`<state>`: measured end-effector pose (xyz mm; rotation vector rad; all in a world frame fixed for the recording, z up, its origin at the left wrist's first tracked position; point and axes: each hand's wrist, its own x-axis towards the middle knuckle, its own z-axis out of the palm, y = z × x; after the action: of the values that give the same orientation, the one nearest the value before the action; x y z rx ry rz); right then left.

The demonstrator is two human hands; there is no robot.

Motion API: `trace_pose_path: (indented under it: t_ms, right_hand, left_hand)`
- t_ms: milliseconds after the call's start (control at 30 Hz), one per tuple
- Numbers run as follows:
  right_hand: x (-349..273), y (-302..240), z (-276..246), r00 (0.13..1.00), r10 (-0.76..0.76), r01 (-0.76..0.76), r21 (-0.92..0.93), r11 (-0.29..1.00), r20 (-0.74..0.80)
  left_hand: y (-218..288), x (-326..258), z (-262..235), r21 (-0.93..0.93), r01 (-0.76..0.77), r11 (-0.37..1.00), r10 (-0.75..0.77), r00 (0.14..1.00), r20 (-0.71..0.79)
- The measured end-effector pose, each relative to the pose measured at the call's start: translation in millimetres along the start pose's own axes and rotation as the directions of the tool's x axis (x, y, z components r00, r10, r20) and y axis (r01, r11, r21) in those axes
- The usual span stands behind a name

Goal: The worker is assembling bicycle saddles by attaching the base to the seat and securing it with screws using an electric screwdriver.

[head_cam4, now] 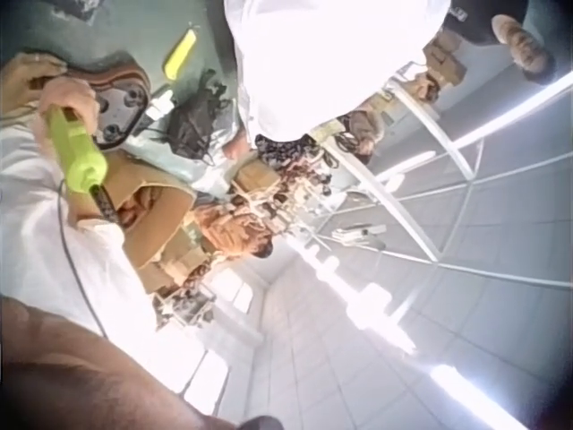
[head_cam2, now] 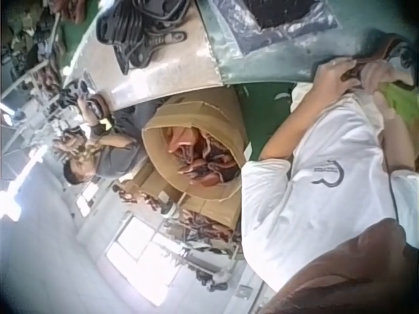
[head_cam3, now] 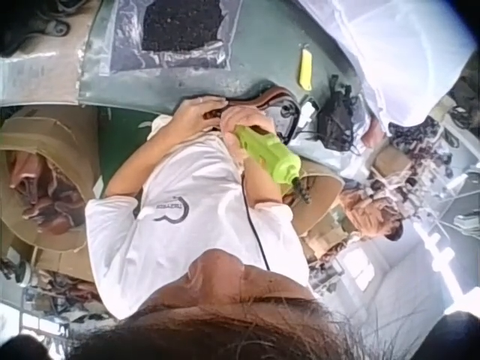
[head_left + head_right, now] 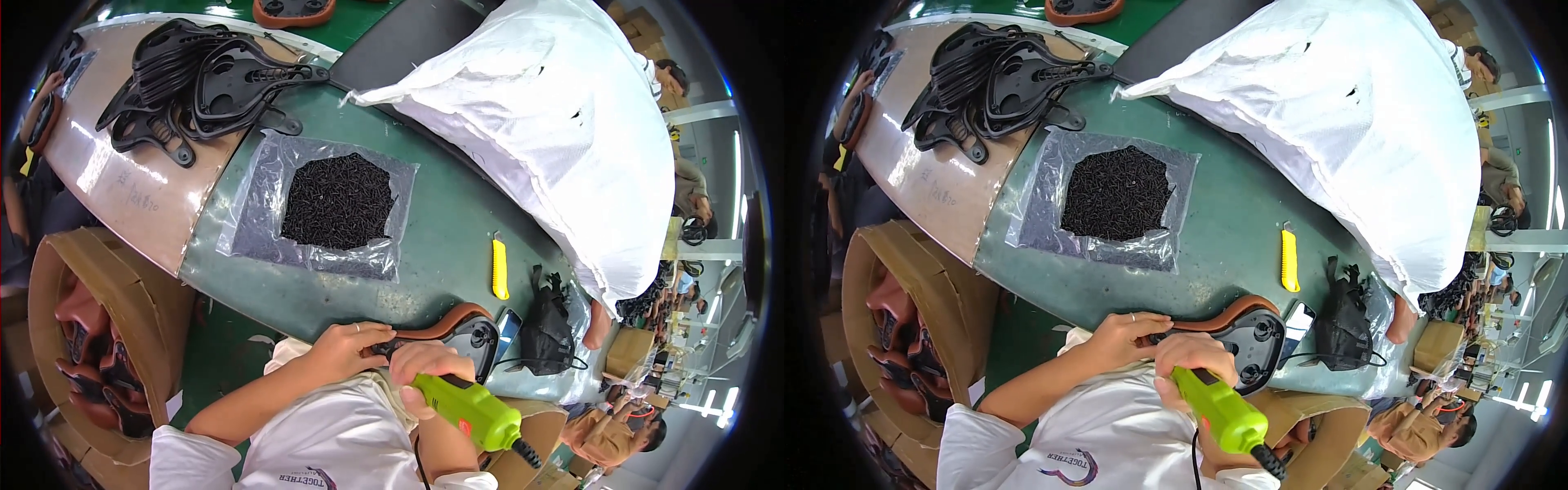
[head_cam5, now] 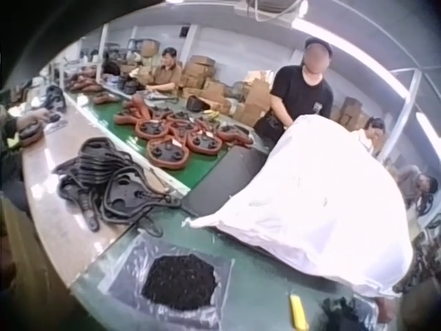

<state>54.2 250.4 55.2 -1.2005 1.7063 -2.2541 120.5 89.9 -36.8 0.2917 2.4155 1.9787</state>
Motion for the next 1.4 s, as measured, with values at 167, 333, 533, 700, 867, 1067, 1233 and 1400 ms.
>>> trace_pose_path:
  t_ms: [167,333,533,700,867,1067,1233,1400]
  right_hand:
    - [3.1,-1.4,-6.3,0.999,0.017,-0.018,0.030,0.999,0.033]
    - [-13.1,-8.1,-6.8,0.999,-0.031,0.031,0.002,1.000,-0.020]
    - [5.6,-12.9,8.6,0.999,0.016,-0.011,-0.136,0.991,0.035]
    - [21.8,-24.8,25.9,0.966,0.258,-0.233,-0.395,0.888,0.010]
    - [40.9,-6.9,35.9,0.929,0.331,-0.234,-0.431,0.871,0.164]
    - [44.5,-1.5,54.1,0.815,0.390,-0.186,-0.444,0.876,0.428]
    - [24.0,-4.7,32.2,0.925,0.206,-0.078,-0.372,0.925,0.319]
    - [16.6,-8.3,4.8,0.990,0.060,-0.047,-0.104,0.993,0.129]
  left_hand:
    - [-1.7,-1.7,2.0,-0.015,-0.001,1.000,0.000,1.000,-0.026]
    - [0.8,0.0,-0.2,0.030,-0.021,0.999,0.022,1.000,-0.006]
    - [-7.4,-4.0,3.4,0.073,-0.054,0.996,0.056,0.998,-0.026]
    - [-15.1,-4.4,4.7,0.066,-0.116,0.991,0.117,0.993,-0.007]
    - [18.5,-1.1,-26.7,-0.418,-0.038,0.908,0.077,0.994,0.076]
    - [-10.6,8.0,-7.3,-0.242,-0.189,0.952,0.206,0.977,0.046]
    - [-28.1,2.6,6.2,-0.059,-0.282,0.958,0.282,0.959,-0.013]
    - [-7.3,-2.5,4.8,0.123,-0.114,0.986,0.118,0.993,-0.030]
